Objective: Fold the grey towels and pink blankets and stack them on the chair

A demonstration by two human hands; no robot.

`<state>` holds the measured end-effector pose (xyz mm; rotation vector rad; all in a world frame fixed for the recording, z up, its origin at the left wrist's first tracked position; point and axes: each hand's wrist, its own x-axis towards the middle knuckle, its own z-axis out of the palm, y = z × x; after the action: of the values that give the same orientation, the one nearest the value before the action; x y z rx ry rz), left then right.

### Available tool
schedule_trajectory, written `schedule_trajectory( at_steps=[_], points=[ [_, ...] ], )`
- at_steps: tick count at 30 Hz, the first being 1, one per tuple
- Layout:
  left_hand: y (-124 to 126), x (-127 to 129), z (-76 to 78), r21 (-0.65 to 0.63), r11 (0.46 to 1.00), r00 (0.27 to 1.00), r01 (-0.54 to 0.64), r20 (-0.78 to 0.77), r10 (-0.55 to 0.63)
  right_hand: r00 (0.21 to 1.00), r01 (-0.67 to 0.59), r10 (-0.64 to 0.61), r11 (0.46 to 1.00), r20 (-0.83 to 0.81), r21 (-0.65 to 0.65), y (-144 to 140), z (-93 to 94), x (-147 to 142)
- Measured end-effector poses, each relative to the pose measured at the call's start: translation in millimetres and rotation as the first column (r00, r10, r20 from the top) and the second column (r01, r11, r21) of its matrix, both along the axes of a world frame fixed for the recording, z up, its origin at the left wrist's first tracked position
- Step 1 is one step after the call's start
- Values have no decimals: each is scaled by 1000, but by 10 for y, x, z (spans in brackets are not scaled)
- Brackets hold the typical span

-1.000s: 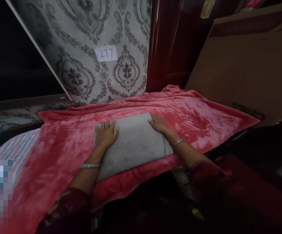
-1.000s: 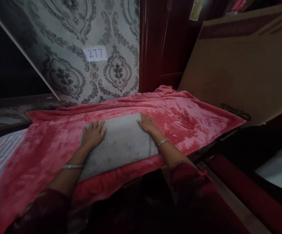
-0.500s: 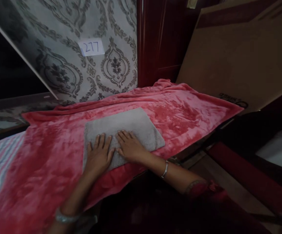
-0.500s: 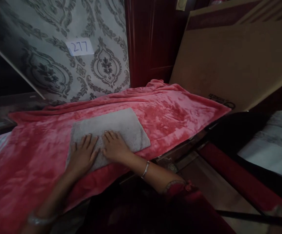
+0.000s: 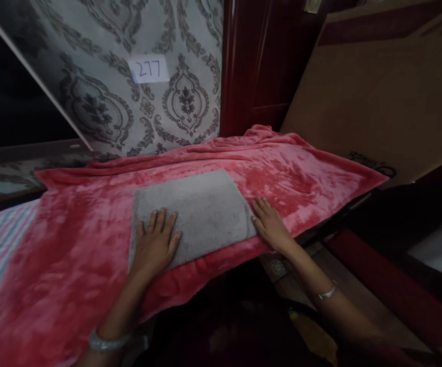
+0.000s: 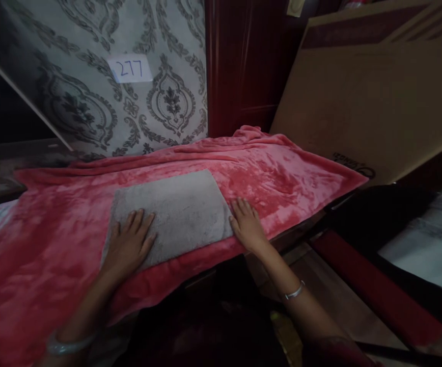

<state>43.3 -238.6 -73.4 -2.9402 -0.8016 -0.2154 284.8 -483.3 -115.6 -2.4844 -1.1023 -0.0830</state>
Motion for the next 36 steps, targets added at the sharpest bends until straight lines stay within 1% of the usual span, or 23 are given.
schedule_trajectory(
  at_steps=[1,2,3,4,6,8,10,11,12,14,17,18,20,22,24,27,28,30,31,32,33,35,36],
  points=[
    [-5,1,7,-4,1000,1000,-3,-2,3,1000,15,-16,999,25,42,51,48,-36],
    [-10,3,13,-8,1000,1000,-9,-6,9,998,-4,-1,997,58,83,143,111,-103],
    [-14,5,20,-12,1000,1000,-16,-12,16,994,-62,52,992,93,109,273,184,-201],
    [-18,7,27,-15,1000,1000,-22,-17,22,982,-153,139,982,126,113,435,261,-325],
    [-24,8,37,-18,999,999,-30,-27,29,918,-376,365,926,155,45,813,400,-599],
    [-28,2,40,-20,999,999,-32,-40,31,836,-531,531,846,140,-40,1170,494,-809],
    [-25,-9,36,-22,999,998,-35,-49,34,792,-596,605,795,81,-115,1405,529,-857],
    [-22,-15,31,-24,999,998,-34,-49,33,792,-598,609,789,45,-144,1457,523,-811],
    [-18,-22,24,-28,999,999,-31,-44,30,806,-582,592,796,13,-166,1462,505,-723],
    [-7,-34,9,-36,999,999,-21,-28,20,863,-499,504,846,-23,-190,1351,436,-458],
    [11,-46,-13,-54,999,1000,-5,-10,4,961,-275,267,940,-67,-200,1009,293,3],
    [17,-48,-21,-59,998,1000,-3,-5,3,977,-208,193,958,-92,-198,889,241,135],
    [24,-47,-42,-64,998,1000,-2,11,3,987,-123,101,977,-126,-173,686,140,334],
    [26,-40,-69,-66,998,999,-4,36,6,989,-91,77,990,-130,-107,559,57,445],
    [30,-34,-95,-82,997,997,1,73,5,989,-75,74,997,-127,1,508,11,492],
    [82,-63,-106,-141,990,981,20,192,7,984,-44,72,984,-161,173,527,28,512],
    [121,-91,-95,-171,985,967,18,255,27,981,-34,72,977,-177,209,548,51,517],
    [236,-177,-50,-266,964,905,-23,403,133,973,-16,67,975,-223,221,603,107,529],
    [307,-232,-18,-347,937,853,-49,472,220,966,-9,62,978,-250,207,634,134,538],
    [380,-290,17,-457,887,787,-65,523,327,959,-6,59,982,-277,189,668,157,548],
    [451,-347,52,-586,808,714,-55,543,442,950,-7,61,985,-305,175,702,176,557],
    [571,-441,117,-808,588,593,39,493,637,929,-17,82,984,-361,179,771,202,573],
    [616,-472,146,-874,477,561,99,444,698,913,-21,101,979,-396,202,803,210,576]
  ],
)
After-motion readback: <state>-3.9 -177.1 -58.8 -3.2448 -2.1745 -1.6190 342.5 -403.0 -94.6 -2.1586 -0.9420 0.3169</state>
